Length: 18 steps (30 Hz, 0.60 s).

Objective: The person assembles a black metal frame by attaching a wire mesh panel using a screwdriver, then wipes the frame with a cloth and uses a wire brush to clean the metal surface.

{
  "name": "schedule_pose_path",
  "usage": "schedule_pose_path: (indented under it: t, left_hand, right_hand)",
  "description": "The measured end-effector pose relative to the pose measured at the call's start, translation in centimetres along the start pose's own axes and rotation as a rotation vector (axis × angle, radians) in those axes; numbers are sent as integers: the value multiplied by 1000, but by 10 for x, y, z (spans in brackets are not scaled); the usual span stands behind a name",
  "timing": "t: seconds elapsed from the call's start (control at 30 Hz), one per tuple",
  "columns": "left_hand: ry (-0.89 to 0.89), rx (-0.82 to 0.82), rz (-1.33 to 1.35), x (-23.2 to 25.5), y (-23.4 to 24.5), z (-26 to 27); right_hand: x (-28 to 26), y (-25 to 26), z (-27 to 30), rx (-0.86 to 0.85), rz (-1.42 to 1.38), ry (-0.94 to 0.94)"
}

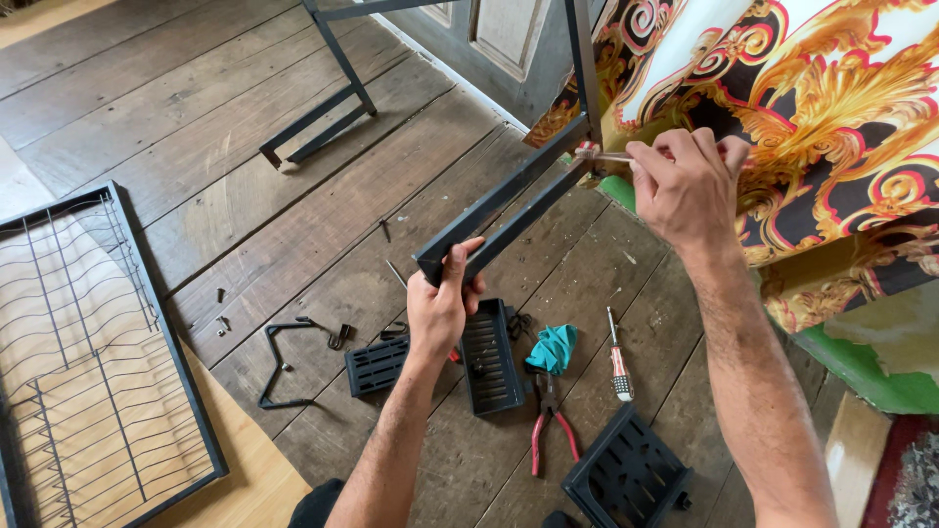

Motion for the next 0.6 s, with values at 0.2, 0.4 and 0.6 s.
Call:
schedule_pose_path:
  t: [0.2,0.4,0.6]
  left_hand:
    - [7,2,7,0,1,3]
    - [8,-3,5,7,-1,1]
    - [12,4,4,5,-3,6]
  right_hand:
    - [16,7,-1,59,-255,-234]
    - [4,-53,16,-117,-768,-386]
    - [-26,-91,33,195,-780,-577]
Point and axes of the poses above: each hand's wrist, its own z-axis away from the middle knuckle, its own y-axis out of the back of the hand, x = y × z, the point moved 1 cm from there along -z, towards the middle knuckle, and after that the axes turned 1 degree about -z, right-handed, at the moved point
